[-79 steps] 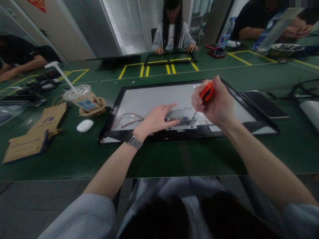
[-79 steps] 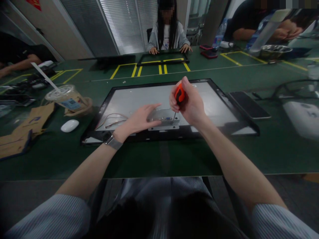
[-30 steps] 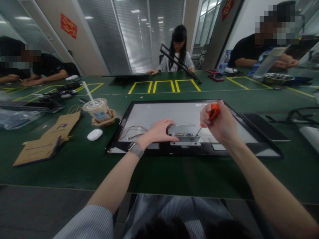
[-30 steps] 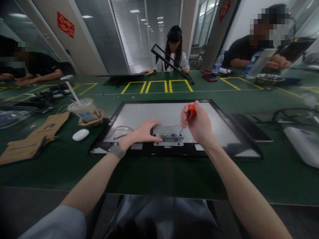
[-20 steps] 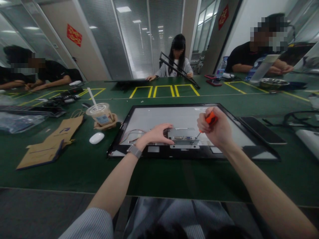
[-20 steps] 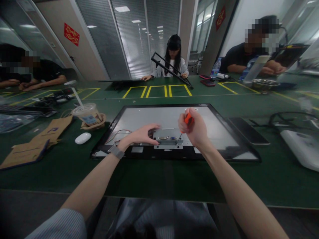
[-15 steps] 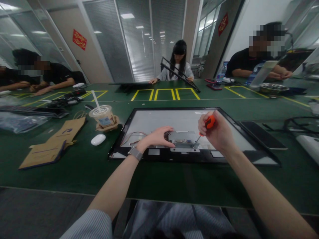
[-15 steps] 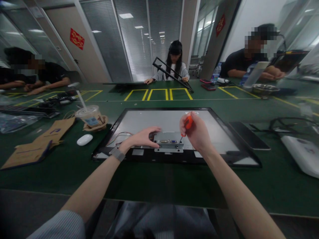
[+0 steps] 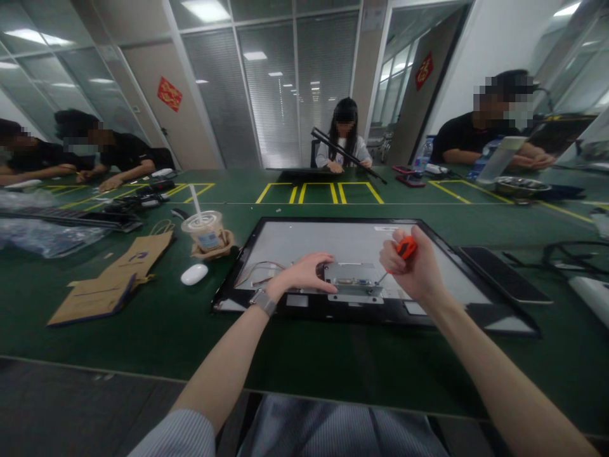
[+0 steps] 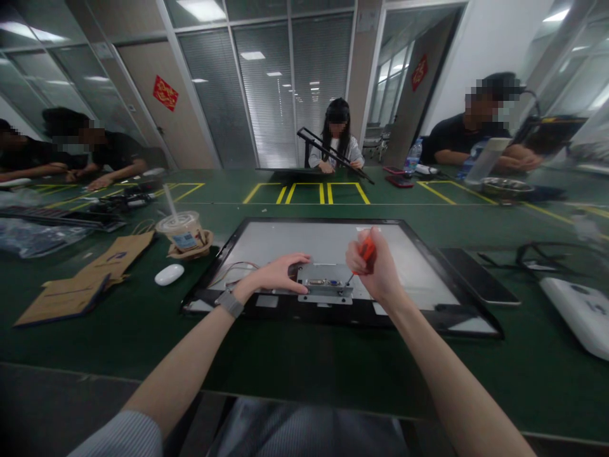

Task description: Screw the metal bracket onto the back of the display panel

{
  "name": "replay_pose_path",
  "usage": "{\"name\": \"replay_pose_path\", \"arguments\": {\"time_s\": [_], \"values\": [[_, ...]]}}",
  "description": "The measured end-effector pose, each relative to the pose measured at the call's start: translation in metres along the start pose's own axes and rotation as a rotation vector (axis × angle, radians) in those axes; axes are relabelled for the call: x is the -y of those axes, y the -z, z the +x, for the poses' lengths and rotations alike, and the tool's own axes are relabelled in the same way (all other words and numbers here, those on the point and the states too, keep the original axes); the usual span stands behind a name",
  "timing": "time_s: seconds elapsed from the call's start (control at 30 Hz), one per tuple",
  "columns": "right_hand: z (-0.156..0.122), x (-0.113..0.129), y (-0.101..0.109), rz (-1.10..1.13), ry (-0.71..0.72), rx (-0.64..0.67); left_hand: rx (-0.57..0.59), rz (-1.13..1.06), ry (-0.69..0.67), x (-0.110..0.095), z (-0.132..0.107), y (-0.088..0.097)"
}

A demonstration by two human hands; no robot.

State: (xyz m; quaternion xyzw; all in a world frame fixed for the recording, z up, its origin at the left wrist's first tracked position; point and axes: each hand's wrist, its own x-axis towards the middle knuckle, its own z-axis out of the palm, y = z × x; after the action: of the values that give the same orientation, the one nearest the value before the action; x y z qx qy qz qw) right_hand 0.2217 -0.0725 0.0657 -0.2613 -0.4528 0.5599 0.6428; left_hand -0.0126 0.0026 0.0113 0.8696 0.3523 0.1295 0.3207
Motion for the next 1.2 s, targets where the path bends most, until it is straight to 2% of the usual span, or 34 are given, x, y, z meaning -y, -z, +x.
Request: {"name": "replay_pose_path", "arguments": {"time_s": [0.3,0.5,0.77,0.97,1.1,1.2], "values": [[0.005,-0.005,0.001,-0.138,0.072,-0.142,0.007,0.021,0.007,0.0,0.0,0.0],[0.007,-0.003,0.003,-0.08,0.062,-0.111,0.01,0.041,-0.003,0.003,0.002,-0.001],[0.011,-0.005,0.004,-0.064,0.082,-0.142,0.013,0.022,-0.003,0.005,0.002,-0.001],[0.007,-0.011,0.003,-0.071,0.124,-0.091,0.004,0.05,-0.005,0.004,0.002,-0.001],[0.006,-0.01,0.003,-0.062,0.124,-0.094,0.004,0.054,-0.001,0.001,0.001,0.0],[0.005,-0.007,0.002,-0.049,0.101,-0.046,0.008,0.055,0.014,-0.001,0.0,0.0]]}}
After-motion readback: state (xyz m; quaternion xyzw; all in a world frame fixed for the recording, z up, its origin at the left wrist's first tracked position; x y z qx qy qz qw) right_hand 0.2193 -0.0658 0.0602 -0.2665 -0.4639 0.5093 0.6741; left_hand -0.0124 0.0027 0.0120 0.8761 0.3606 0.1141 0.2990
